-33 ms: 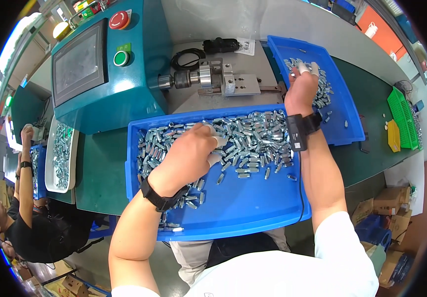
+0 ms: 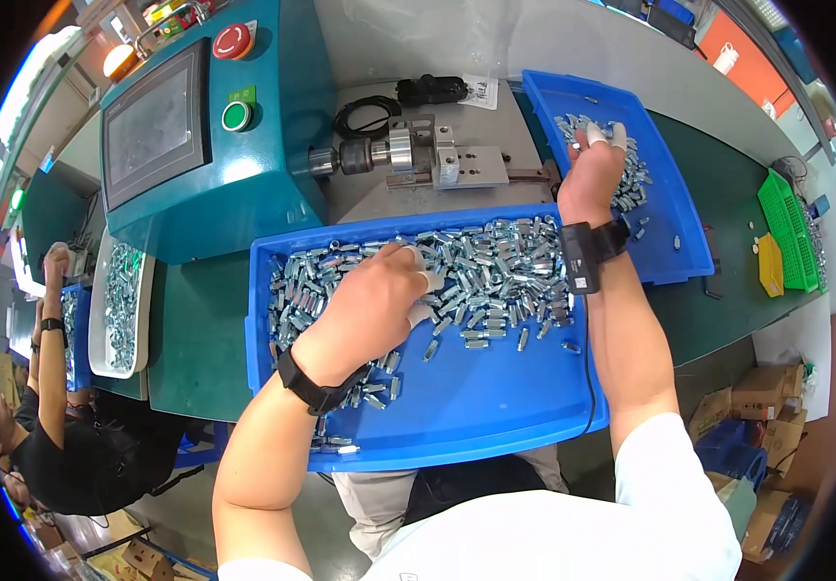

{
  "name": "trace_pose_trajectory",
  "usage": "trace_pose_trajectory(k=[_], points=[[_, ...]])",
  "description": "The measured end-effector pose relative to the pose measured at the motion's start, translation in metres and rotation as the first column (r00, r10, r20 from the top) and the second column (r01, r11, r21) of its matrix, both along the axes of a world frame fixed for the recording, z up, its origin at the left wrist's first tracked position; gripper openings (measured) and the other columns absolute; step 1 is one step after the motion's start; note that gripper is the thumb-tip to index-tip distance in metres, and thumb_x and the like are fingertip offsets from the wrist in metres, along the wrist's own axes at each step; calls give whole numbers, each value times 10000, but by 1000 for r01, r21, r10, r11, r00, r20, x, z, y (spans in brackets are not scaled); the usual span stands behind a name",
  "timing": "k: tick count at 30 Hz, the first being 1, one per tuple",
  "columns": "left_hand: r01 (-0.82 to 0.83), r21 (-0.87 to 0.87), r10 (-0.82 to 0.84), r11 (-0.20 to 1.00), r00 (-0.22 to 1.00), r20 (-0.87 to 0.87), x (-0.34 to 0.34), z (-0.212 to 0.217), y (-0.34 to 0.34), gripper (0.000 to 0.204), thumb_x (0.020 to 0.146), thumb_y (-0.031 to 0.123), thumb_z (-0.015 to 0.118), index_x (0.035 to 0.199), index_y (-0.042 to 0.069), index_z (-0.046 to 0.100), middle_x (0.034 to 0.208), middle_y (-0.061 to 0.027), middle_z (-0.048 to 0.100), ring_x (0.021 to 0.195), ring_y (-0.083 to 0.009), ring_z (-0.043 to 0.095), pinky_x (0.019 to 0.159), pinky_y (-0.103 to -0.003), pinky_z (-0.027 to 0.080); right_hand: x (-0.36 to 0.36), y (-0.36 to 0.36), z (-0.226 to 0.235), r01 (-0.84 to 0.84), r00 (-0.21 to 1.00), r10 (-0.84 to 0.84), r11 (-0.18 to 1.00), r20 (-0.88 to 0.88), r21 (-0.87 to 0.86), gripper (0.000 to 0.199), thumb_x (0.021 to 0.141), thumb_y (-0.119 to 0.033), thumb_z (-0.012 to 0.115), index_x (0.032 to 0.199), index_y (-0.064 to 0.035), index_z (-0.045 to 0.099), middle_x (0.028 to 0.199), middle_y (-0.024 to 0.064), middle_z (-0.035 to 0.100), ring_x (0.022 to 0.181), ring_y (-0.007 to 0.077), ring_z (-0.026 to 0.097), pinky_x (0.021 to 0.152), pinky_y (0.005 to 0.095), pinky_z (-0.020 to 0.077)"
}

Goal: The person picks up a metal component and a white piece from a blue tray, fits them together, and inserts the assembly into a machine. After pressing a green button, the person removes the joined part and places it into a separate blue tray.

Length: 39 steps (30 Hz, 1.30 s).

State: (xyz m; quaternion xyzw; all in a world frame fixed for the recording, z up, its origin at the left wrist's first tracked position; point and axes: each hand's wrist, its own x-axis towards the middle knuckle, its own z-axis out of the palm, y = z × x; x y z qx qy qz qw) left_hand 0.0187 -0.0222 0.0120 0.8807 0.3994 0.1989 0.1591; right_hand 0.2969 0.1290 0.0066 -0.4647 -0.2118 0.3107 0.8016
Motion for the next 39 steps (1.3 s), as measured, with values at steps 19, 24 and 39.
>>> trace_pose_trajectory(k=[19, 24, 39], points=[[-175, 165, 113, 971, 937, 331, 16, 39, 43, 215, 826, -54, 737, 1028, 16, 762, 953, -172, 700, 981, -388, 659, 832, -454, 565, -48, -28, -9, -568, 664, 470, 823, 582, -17, 467, 1050, -82, 626, 1508, -37, 553, 1279, 52, 693, 969, 88, 637, 857, 250, 519], [-205, 408, 181, 890, 979, 97, 21, 52, 106, 137, 759, -51, 744, 895, -29, 743, 921, -178, 689, 935, -390, 639, 807, -480, 547, -54, -28, -8, -613, 615, 526, 787, 587, -64, 384, 1043, -87, 650, 1422, -25, 640, 1145, 39, 732, 894, 77, 645, 809, 242, 532], [-97, 505, 36, 858, 991, 129, 25, 41, 122, 299, 807, -88, 723, 1061, 47, 806, 992, -147, 726, 941, -377, 655, 825, -439, 556, -49, -22, -13, -611, 405, 638, 722, 655, -326, 265, 1031, -87, 626, 1246, 0, 755, 925, 14, 734, 766, 69, 606, 671, 238, 489]])
